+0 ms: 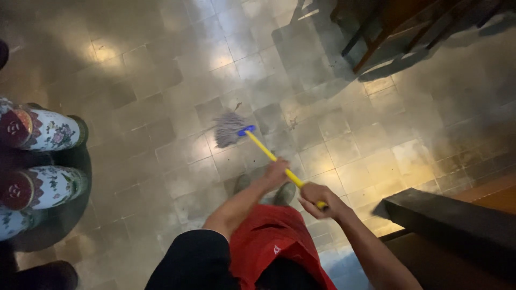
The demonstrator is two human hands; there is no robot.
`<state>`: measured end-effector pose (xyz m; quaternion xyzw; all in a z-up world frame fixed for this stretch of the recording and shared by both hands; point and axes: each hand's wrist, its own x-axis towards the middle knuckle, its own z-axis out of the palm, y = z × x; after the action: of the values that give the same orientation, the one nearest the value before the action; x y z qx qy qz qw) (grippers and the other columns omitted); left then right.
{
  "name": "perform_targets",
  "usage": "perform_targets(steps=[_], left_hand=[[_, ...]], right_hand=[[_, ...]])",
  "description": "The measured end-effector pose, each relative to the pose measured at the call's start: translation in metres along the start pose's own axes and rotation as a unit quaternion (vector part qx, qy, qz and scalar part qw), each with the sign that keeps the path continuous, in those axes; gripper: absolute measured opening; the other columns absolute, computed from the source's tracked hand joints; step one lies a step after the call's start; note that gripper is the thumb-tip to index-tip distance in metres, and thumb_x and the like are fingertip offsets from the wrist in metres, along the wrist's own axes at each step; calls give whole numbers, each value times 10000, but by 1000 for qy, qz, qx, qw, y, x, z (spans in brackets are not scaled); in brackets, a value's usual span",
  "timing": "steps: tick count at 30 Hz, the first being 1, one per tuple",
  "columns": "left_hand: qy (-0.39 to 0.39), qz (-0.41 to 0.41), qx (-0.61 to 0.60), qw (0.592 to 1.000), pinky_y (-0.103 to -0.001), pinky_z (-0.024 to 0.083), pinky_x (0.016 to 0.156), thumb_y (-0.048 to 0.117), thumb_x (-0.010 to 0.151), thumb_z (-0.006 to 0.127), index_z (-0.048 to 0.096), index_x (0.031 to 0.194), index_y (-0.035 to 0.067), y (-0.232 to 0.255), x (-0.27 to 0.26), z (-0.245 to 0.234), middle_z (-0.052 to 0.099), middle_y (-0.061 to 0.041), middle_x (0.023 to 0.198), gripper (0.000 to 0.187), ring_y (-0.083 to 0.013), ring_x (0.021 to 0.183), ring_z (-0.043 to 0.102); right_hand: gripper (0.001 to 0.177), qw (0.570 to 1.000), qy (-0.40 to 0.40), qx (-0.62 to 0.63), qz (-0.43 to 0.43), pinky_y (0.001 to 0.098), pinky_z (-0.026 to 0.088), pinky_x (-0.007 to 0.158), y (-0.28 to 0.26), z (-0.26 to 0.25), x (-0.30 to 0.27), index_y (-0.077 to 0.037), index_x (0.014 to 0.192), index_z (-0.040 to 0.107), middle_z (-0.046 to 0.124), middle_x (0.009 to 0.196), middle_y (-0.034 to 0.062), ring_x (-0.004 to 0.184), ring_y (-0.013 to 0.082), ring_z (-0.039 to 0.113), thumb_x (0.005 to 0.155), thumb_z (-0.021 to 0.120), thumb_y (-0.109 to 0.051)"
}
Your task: The person is mopping the tiled floor in a dining area between tables and booths.
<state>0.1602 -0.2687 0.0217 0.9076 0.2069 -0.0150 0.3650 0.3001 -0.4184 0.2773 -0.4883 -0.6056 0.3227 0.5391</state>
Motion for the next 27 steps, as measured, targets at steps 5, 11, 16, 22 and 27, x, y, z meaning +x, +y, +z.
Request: perform_targets(steps=[5,11,16,22,27], left_hand=[[-15,100,-67,993,-471,538,822,234,915,687,620,884,84,84,33,32,659,-134,942,167,-336,933,650],[-138,102,-118,978,-481,530,741,349,940,656,605,866,128,86,35,25,662,-56,976,238,-315,939,665],[-125,45,-87,987,-496,541,745,418,985,639,620,918,181,29,-21,-32,677,-27,1020,247,-316,974,671],[-62,20,-43,997,-480,559,793,297,813,757,659,952,167,-80,-155,-103,684,-34,1021,214,-284,988,689],[-3,-164,-18,986,-503,545,830,226,855,748,715,1016,155,-105,-296,-208,694,-106,1062,178,-369,998,675]], right_hand=[[371,998,15,-66,4,373,415,549,-54,-13,-22,-97,615,415,477,586,60,538,249,529,812,700,38],[311,993,27,-113,1,363,376,461,-34,32,-10,-103,617,481,508,550,51,476,231,523,763,719,34],[315,990,49,-134,-16,364,366,458,-30,113,28,-94,611,458,503,538,50,449,236,497,777,689,41],[284,992,73,31,-99,321,414,448,-42,233,96,-91,630,459,496,548,41,459,174,528,832,598,52],[324,976,-51,152,-150,316,491,476,-23,331,113,-103,649,440,528,577,50,487,176,548,874,636,25]])
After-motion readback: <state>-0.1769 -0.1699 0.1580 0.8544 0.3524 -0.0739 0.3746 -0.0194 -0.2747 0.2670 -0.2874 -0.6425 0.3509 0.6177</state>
